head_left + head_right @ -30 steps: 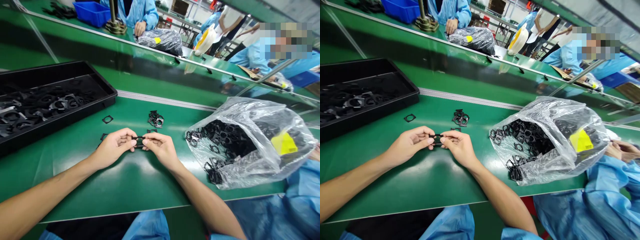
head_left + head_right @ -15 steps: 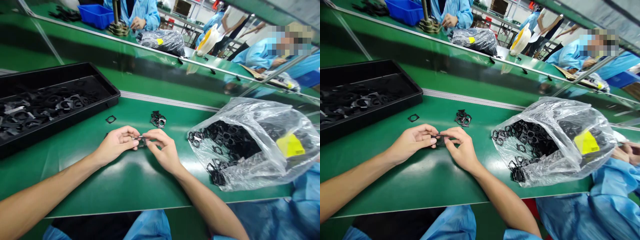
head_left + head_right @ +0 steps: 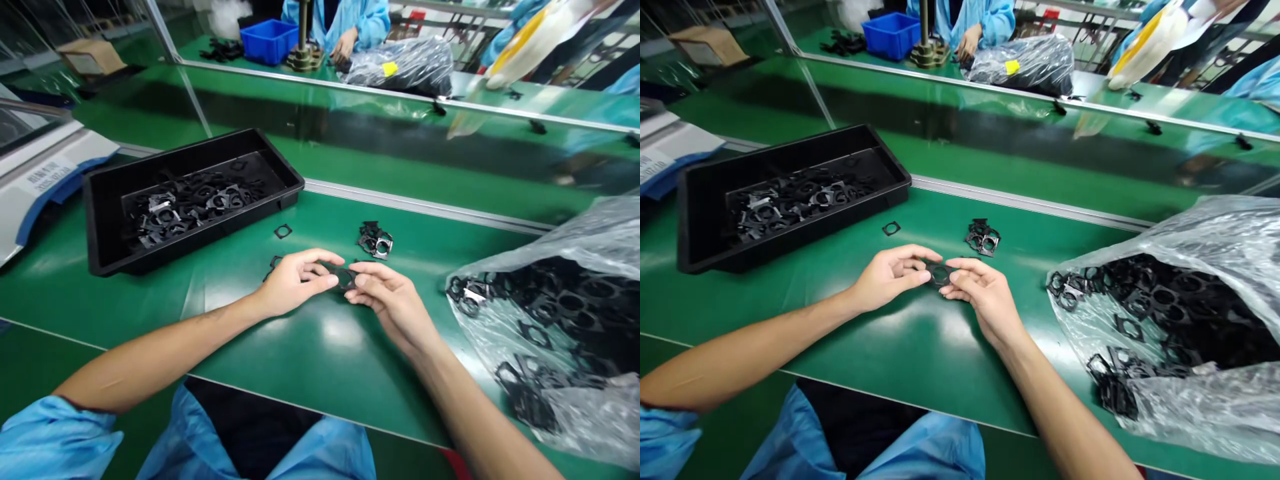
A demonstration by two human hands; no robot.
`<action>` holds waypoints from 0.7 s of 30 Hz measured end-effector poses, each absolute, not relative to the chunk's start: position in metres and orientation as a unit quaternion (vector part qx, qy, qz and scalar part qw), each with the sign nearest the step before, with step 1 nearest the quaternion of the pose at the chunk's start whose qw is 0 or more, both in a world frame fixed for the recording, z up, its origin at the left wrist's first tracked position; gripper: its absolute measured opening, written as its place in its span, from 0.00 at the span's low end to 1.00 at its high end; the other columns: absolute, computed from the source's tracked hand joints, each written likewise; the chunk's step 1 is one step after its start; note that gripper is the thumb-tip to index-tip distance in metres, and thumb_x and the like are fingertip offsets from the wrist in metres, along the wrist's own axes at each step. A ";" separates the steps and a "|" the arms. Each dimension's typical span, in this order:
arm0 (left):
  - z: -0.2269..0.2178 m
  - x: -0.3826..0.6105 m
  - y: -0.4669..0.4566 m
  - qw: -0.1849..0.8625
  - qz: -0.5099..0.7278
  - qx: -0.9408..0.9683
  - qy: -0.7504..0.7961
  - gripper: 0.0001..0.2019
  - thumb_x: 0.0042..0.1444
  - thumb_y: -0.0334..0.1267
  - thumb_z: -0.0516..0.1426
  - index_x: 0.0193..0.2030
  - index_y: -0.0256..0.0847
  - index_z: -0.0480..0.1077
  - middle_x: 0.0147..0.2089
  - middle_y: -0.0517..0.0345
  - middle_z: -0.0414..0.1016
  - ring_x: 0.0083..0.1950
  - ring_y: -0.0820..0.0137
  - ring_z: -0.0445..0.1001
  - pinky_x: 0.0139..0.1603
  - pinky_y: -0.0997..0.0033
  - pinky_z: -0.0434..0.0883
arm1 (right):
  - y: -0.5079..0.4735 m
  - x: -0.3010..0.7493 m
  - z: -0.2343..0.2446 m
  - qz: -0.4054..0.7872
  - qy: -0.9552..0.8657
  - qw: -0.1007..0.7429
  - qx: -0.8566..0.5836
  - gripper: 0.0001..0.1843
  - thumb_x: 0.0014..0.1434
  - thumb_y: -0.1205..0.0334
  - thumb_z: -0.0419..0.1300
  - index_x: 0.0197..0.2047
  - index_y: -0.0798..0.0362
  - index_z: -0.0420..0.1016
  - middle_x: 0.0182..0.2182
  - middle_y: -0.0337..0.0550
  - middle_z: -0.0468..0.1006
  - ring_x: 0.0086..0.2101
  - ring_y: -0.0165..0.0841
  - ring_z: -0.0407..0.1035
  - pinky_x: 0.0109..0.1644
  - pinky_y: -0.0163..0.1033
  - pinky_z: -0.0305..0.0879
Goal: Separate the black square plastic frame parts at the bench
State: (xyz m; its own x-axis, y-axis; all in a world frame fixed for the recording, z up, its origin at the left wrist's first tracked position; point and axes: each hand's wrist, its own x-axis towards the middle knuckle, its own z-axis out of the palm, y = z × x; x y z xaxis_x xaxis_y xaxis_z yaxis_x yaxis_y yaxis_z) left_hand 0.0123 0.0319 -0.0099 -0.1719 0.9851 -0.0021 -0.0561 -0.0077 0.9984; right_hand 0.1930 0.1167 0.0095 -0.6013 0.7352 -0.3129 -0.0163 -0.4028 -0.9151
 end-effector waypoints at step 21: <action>-0.010 0.015 0.032 0.423 0.560 0.450 0.552 0.10 0.54 0.42 0.66 0.38 0.38 0.79 0.39 0.53 0.81 0.37 0.71 0.78 0.39 0.74 0.76 | 0.110 0.196 0.007 0.555 -0.697 0.320 -0.323 0.05 0.54 0.59 0.71 0.36 0.49 0.85 0.40 0.45 0.80 0.40 0.35 0.75 0.41 0.37 0.75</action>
